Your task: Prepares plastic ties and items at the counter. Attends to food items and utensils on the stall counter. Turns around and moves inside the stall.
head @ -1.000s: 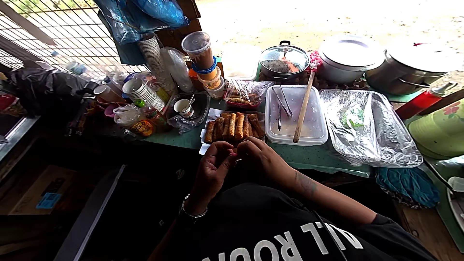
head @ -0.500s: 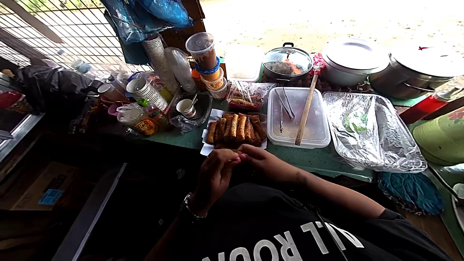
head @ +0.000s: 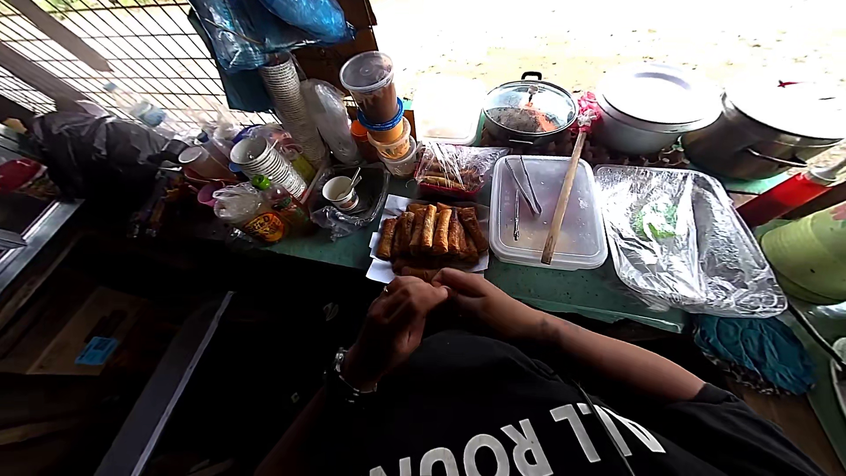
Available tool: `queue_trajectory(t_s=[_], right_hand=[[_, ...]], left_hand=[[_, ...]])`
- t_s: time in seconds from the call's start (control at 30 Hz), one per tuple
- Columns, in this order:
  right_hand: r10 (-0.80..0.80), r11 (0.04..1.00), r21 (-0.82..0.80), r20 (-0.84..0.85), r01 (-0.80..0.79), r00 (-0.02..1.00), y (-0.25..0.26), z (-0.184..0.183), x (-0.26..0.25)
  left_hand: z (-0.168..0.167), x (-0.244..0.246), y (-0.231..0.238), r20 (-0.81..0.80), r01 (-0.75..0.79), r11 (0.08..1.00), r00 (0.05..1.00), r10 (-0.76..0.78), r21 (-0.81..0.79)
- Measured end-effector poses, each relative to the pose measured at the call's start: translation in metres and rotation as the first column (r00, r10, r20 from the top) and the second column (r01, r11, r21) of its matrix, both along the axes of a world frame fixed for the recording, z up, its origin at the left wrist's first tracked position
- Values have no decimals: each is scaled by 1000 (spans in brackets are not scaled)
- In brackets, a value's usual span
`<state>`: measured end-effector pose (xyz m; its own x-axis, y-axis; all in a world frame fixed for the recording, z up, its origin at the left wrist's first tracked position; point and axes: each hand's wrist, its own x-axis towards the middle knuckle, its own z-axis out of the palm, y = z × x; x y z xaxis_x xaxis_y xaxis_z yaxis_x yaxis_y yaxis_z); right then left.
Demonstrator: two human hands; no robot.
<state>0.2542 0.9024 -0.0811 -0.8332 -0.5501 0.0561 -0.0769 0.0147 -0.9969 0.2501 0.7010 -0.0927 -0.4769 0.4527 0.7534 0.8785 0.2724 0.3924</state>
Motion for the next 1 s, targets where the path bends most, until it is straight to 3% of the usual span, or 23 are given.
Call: queue_trajectory(t_s=[0.07,0.13,0.2,0.27,0.33,0.4,0.47,0.6,0.67,0.73,0.87,1.0], right_hand=[[210,968,-217,422,-127,882,4,5,0],[308,932,-340,561,-126,768,4,9,2],[191,939,-342,424,-39,885,-1,10,8],[-119,957,-259,63,131,991,-10,0,9],[-366,917,-241,-199,317,909,-22,-17,7],[-459,881,-258,-253,397,852,-30,-27,7],[-476,868,-256,-182,425,861,-32,-29,9],[-394,913,-158,-100,376,914,-26,-43,11],[-301,952,-17,-218,305,928,-15,-51,6],[-272,941,78,-404,329,874,-2,-49,-4],[-339,910,-34,-634,412,695,11,-22,-22],[-249,945,-13,-682,328,688,8,-16,-27]], left_hand=[[-3,-3,-3,-86,77,997,993,-76,11],[-8,-1,0,44,103,986,993,-110,132],[-9,4,9,329,61,952,930,-163,301],[-11,11,20,549,-22,868,782,-294,496],[-14,14,32,610,-131,750,678,-410,649],[-13,14,41,642,-279,650,639,-423,706],[-9,14,45,687,-372,623,611,-393,688],[-3,9,46,766,-452,670,577,-285,589],[-1,7,44,802,-471,692,532,-272,547],[0,7,40,834,-463,733,488,-259,499],[9,10,33,868,-347,817,370,-332,461],[9,12,32,857,-296,826,360,-368,480]])
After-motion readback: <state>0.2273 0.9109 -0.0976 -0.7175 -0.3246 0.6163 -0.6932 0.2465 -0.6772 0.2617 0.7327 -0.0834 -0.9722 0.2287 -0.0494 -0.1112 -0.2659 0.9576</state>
